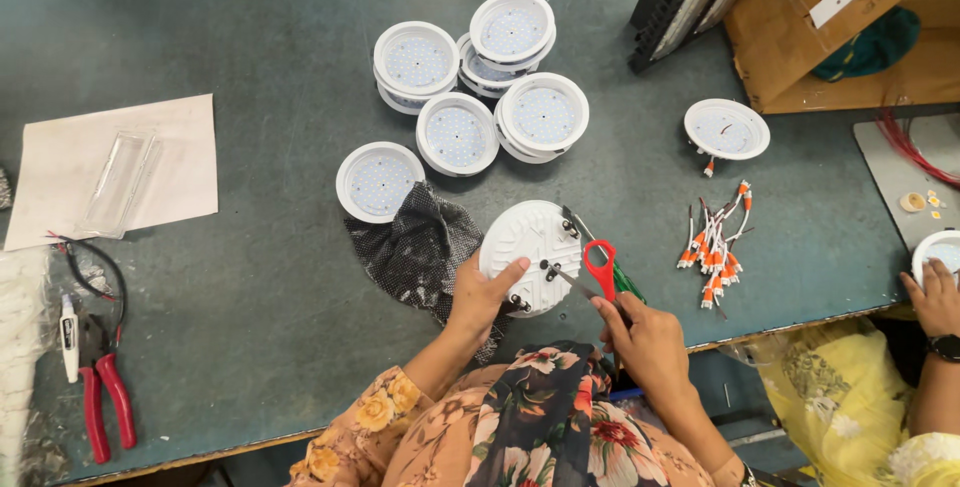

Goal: The person assembles circular LED light fixtures by attaching wires to the back of each unit using a screwdriver and scissors. They handle multiple units sequentially, securing connections and stacking completed units on the table.

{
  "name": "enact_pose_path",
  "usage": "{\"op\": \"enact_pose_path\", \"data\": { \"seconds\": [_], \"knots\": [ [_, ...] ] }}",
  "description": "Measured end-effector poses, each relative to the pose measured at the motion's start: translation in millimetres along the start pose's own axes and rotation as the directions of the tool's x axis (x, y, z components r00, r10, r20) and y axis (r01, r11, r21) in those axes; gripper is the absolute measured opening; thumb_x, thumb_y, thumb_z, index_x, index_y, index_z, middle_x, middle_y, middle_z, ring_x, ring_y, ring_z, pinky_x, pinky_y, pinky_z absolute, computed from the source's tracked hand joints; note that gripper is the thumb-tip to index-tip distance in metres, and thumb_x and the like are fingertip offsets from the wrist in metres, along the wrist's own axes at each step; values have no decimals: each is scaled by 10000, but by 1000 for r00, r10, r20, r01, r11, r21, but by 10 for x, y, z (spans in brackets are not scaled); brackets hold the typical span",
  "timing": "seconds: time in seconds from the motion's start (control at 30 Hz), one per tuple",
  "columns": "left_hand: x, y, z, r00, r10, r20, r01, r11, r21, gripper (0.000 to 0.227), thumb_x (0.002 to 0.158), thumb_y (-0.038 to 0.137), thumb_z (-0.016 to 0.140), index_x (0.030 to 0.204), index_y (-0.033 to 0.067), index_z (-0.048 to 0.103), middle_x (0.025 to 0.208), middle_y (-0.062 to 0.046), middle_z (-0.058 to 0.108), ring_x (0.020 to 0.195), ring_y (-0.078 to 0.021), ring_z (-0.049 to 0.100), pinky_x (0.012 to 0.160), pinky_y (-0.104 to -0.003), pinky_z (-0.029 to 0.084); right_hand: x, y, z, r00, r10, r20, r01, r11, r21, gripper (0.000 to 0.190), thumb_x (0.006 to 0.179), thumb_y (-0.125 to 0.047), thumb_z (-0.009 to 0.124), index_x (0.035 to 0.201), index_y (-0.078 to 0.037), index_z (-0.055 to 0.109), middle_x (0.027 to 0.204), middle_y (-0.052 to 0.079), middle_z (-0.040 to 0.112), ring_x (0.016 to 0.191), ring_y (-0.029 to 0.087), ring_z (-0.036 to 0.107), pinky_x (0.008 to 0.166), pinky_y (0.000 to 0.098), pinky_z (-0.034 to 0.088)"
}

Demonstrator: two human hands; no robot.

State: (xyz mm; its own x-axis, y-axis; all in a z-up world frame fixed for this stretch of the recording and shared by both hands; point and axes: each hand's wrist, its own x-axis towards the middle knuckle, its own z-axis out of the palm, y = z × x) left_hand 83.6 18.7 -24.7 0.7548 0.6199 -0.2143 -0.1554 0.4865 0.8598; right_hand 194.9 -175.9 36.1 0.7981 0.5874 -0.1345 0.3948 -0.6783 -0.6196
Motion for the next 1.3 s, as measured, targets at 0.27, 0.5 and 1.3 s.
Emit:
{"op": "enact_pose_path", "data": {
  "seconds": [0.27, 0.5, 1.3],
  "knots": [
    [-77, 26, -41, 999, 23, 37, -22, 1000, -9, 406, 884, 107, 756, 1239, -68, 663, 1113, -112, 760, 946, -127, 715, 855, -281, 573, -113, -87, -35, 998, 57, -2, -57, 995, -82, 361, 922, -423, 644, 830, -77, 684, 579, 68, 720, 505, 216, 723, 528, 375, 533],
    [-146, 57, 7, 997, 68, 22, -69, 994, 88, 358, 894, 114, 755, 1193, -72, 691, 1046, -102, 771, 871, -111, 711, 783, -263, 579, -180, -87, 4, 989, -101, -112, 78, 979, -190, 364, 911, -415, 672, 787, -73, 661, 551, 91, 675, 530, 315, 671, 524, 426, 502],
    [-314, 375, 31, 799, 576, 173, -557, 601, 573, 168, 817, 116, 805, 916, 1, 733, 863, -71, 676, 697, -163, 666, 618, -282, 509, 87, -7, 220, 888, -378, -262, 310, 913, -267, 339, 944, -342, 695, 749, -69, 643, 552, 105, 629, 517, 327, 624, 486, 419, 462]
  ]
}}
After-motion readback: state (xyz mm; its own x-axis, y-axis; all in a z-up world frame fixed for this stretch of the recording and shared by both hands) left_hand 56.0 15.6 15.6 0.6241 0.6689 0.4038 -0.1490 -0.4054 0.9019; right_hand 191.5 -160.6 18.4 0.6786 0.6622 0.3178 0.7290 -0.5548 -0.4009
